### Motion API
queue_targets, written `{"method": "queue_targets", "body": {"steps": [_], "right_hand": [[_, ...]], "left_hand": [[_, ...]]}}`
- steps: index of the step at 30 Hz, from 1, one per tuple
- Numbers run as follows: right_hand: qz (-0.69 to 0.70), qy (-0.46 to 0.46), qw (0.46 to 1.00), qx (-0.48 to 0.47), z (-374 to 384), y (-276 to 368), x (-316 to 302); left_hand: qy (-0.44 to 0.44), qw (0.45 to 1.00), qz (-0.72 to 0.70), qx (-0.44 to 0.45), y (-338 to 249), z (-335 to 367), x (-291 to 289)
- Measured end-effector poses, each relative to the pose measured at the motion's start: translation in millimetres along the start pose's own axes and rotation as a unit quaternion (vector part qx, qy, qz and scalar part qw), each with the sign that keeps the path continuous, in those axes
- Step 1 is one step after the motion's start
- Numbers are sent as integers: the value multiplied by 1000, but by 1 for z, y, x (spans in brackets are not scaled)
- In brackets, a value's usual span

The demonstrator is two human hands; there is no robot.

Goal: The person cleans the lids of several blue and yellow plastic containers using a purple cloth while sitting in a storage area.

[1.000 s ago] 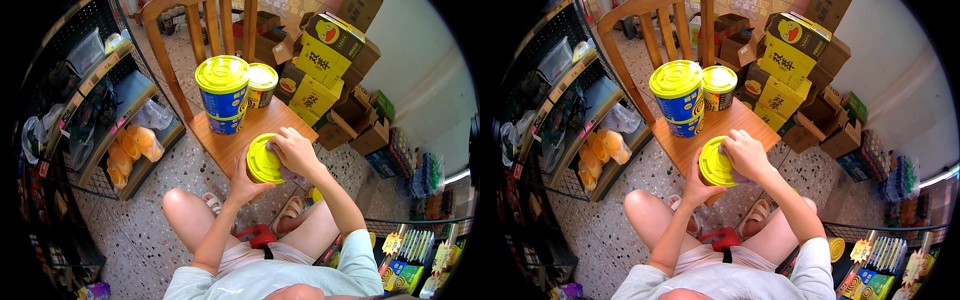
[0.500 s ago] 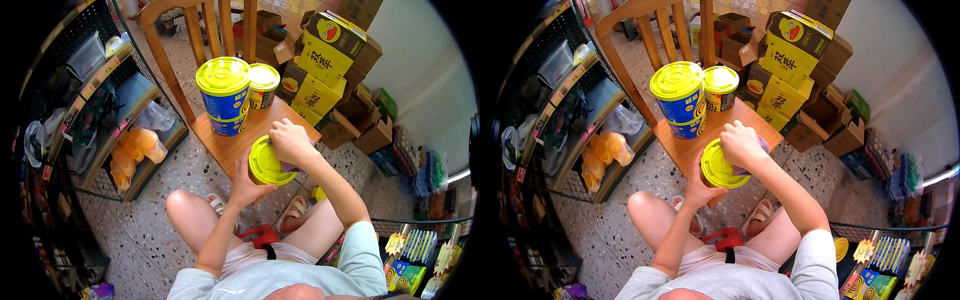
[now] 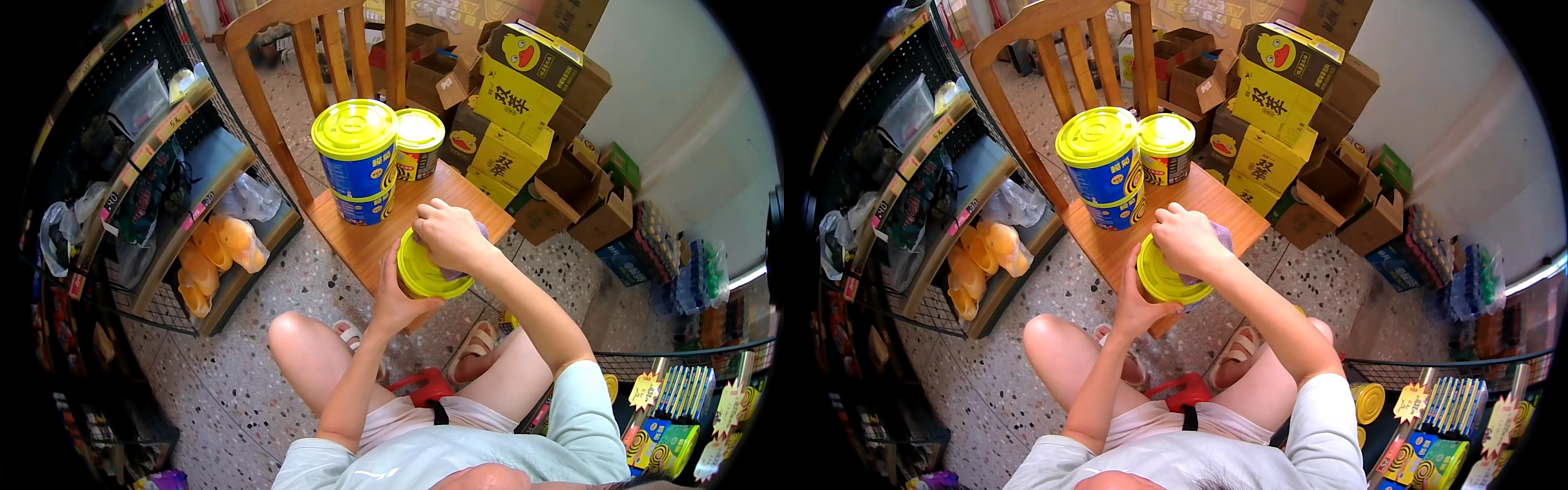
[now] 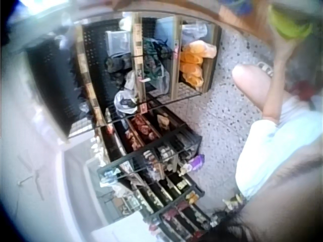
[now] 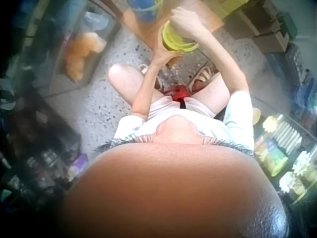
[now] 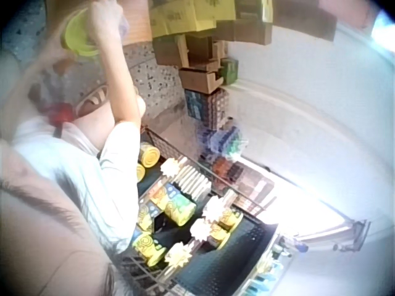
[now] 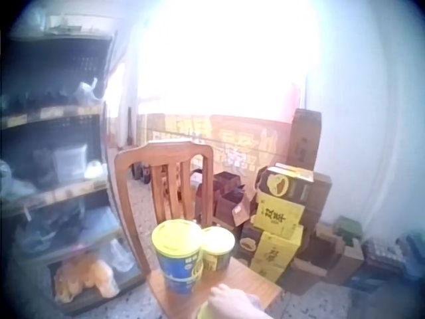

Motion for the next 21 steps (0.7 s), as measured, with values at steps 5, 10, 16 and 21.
{"method": "queue_targets", "body": {"steps": [5, 10, 16, 21], "right_hand": [[-30, -11, 999, 43, -11, -13, -5], [9, -68, 989, 129, -36, -30, -12], [38, -82, 983, 161, -76, -29, -20], [41, -74, 982, 167, -90, -14, -22]], "left_hand": [[-10, 1000, 14, 14, -2, 1, -3], [-11, 999, 40, 21, -10, 2, -4], [-26, 997, 75, 26, -13, 1, -6], [-16, 1000, -19, 1, 1, 0, -1]]}}
Point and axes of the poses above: each hand's wrist, its own z-axis towards the middle knuckle, its own x-axis out of the palm, y = z × x, the point moved 6 cm from there along z, towards the middle knuckle, and after that the axes turned 13 degrees about z, right-handed, at the moved point
